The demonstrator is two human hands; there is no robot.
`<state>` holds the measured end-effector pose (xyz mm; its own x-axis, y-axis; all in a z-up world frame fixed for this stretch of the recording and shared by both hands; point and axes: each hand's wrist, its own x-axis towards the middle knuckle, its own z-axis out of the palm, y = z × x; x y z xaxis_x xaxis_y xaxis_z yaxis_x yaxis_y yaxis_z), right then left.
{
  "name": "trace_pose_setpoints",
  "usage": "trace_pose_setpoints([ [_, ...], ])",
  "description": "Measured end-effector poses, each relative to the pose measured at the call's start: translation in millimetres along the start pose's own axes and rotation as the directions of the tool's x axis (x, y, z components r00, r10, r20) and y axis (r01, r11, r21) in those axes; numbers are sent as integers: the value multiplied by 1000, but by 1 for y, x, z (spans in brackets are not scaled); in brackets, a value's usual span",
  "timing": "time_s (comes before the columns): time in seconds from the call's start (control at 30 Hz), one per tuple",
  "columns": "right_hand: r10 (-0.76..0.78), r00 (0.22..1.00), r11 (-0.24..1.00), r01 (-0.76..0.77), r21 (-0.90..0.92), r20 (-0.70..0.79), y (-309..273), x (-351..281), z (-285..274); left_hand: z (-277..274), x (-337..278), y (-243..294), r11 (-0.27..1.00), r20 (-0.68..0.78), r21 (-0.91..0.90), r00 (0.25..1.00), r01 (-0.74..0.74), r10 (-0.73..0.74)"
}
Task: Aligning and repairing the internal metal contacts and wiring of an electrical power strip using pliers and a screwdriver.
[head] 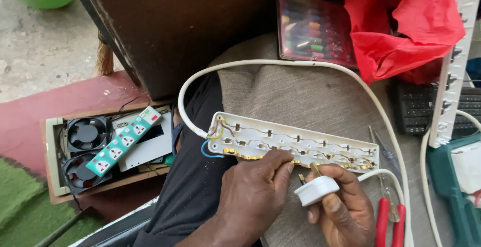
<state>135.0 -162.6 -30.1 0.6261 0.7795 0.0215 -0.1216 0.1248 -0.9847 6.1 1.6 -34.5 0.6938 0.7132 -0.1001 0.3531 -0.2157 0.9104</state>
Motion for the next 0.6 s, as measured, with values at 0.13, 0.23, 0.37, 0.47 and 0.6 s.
trace_pose_setpoints([
  [0.13,-37,999,998,36,43,40,0,2,2,-4,-3,1,999,-33,-33,999,9,-10],
  [0.23,-47,998,997,45,59,42,-2,3,5,-11,-10,-4,999,-26,-32,999,18,-19],
  [0.37,-13,999,995,9,95,40,-7,4,10,-22,-29,-18,997,-168,-35,984,-63,56],
  [0.47,7,1000,998,-7,64,9,-9,6,15,-28,-37,-27,999,-235,-34,972,-35,26],
  [0.6,24,1000,1000,-24,19,-7,-16,3,14,-29,-34,-34,996,-279,57,957,-70,83],
])
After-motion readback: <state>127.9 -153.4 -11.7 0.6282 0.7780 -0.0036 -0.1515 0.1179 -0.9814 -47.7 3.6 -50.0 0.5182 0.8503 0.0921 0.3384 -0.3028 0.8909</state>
